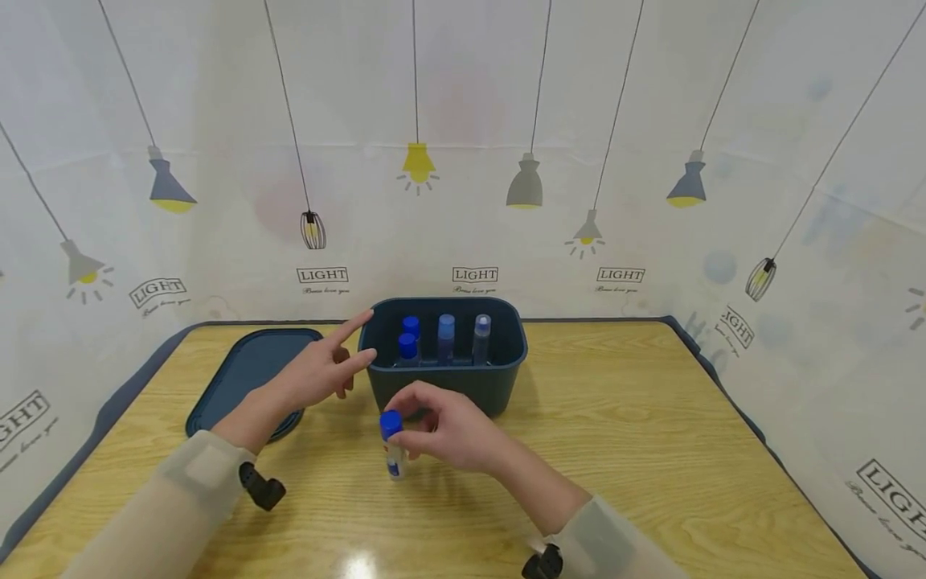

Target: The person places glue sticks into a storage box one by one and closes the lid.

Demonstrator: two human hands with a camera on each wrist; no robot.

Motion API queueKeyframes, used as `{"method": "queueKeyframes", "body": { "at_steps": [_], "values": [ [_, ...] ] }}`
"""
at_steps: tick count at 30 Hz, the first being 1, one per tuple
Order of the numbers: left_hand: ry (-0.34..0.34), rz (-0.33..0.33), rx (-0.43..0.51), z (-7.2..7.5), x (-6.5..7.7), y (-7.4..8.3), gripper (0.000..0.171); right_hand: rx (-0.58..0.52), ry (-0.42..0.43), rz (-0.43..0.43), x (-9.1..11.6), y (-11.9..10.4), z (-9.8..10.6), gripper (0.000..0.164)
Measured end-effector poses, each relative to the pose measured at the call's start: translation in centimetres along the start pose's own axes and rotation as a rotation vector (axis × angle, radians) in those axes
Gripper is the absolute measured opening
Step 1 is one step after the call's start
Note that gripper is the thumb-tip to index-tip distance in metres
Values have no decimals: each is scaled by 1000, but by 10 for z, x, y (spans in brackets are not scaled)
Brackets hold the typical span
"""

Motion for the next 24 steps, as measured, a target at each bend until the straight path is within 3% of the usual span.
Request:
{"method": "queueKeyframes", "body": {
  "at_steps": [8,16,24],
  "values": [
    [-1,16,-4,-1,-1,2,79,44,146,58,18,-18,23,33],
    [-4,15,0,0,0,2,78,90,248,203,32,-62,64,33],
    [-4,-1,14,1,1,2,80,73,347,269,36,-92,109,34]
  ]
}}
Point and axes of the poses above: each hand's wrist, its own x-axis away from the middle knuckle, its own z-axis out of the back of the hand, y = z × x, the point moved 10 cm from there along -x, towards the middle knuckle, and after that the axes turned 1 degree about -y, right-handed, at the moved point
